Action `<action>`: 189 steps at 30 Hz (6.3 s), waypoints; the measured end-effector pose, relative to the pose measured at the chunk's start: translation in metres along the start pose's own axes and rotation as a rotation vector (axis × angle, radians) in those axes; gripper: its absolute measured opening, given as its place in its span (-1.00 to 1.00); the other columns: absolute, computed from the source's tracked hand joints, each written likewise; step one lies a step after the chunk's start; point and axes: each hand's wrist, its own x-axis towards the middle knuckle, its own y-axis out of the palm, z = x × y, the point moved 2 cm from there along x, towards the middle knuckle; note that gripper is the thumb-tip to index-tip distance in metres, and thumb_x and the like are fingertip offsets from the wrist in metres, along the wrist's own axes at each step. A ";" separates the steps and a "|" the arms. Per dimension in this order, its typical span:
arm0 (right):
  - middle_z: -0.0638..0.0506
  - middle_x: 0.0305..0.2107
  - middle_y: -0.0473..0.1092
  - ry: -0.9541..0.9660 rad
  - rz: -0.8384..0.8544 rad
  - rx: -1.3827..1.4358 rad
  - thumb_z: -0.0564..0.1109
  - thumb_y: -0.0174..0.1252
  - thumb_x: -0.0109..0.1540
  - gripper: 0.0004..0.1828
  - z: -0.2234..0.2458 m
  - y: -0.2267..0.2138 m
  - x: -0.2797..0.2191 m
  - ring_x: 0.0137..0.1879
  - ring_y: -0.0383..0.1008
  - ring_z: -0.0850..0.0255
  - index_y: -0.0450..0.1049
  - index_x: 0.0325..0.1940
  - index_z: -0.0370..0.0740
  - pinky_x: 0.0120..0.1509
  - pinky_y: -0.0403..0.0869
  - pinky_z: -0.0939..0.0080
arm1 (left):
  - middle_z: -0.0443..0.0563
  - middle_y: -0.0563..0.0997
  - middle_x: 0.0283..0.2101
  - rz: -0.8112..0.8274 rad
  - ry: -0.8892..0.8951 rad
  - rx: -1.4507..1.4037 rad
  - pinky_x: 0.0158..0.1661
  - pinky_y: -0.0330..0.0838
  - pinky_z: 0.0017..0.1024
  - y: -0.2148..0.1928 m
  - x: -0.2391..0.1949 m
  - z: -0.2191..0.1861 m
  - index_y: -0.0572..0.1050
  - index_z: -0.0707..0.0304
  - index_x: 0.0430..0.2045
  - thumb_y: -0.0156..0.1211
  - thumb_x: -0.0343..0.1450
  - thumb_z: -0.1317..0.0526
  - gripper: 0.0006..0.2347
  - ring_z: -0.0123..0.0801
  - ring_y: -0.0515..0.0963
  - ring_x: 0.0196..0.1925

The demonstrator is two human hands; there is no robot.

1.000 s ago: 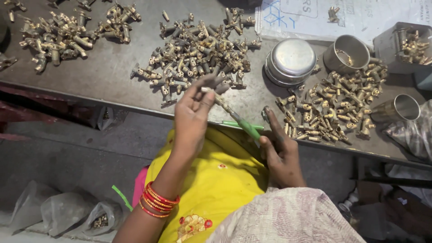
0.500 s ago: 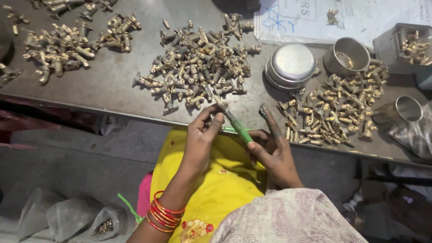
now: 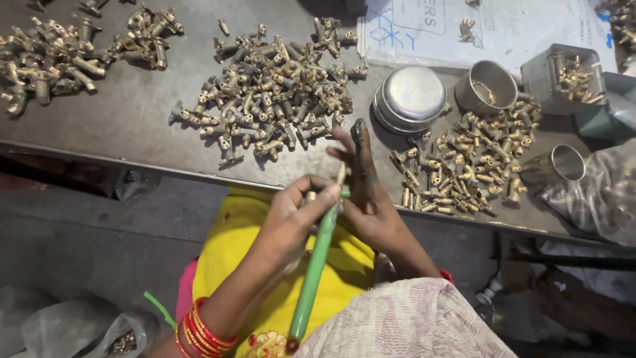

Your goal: Cleaning and deburring small brass fittings using a hand tool at a workbench.

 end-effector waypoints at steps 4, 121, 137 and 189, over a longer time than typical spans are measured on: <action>-0.14 0.66 -0.22 -0.105 -0.045 -0.424 -0.14 0.18 0.25 0.16 0.003 -0.002 0.007 0.71 0.02 -0.02 -0.47 0.71 0.04 0.67 0.22 -0.11 | -0.08 0.58 -0.42 0.051 -0.049 -0.055 -0.47 0.24 -0.66 0.006 -0.007 0.006 0.52 0.39 -0.22 0.26 0.46 0.22 -0.82 -0.66 0.42 -0.50; 0.00 -0.10 0.58 -0.053 -0.212 -0.738 -0.31 0.20 0.28 -0.15 0.008 -0.014 -0.039 -0.12 0.54 0.42 0.06 0.63 -0.07 0.00 0.51 0.35 | 0.19 0.60 0.14 0.051 0.477 -0.047 0.28 0.47 -0.31 -0.049 0.047 -0.017 0.46 0.45 0.15 0.15 0.52 0.42 -0.71 -0.21 0.60 0.20; -0.03 -0.20 0.59 0.233 -0.631 -0.094 -0.15 0.12 0.32 -0.11 0.034 -0.099 -0.011 -0.52 0.37 0.39 -0.14 0.67 -0.02 -0.59 0.29 0.42 | 0.22 0.22 0.46 -0.234 0.809 1.258 0.44 0.10 -0.05 -0.034 0.084 -0.050 0.63 0.30 -0.21 0.35 0.30 0.40 -0.79 0.09 0.17 0.50; -0.13 -0.23 0.59 0.318 -0.284 -1.652 -0.30 0.21 0.17 -0.23 0.075 -0.262 0.133 -0.06 0.59 -0.06 0.38 0.47 0.14 0.09 0.47 -0.09 | -0.09 0.64 -0.26 -0.253 0.413 0.278 -0.24 0.50 -0.62 -0.037 0.055 -0.007 0.60 0.38 -0.17 0.24 0.46 0.31 -0.86 -0.60 0.59 -0.29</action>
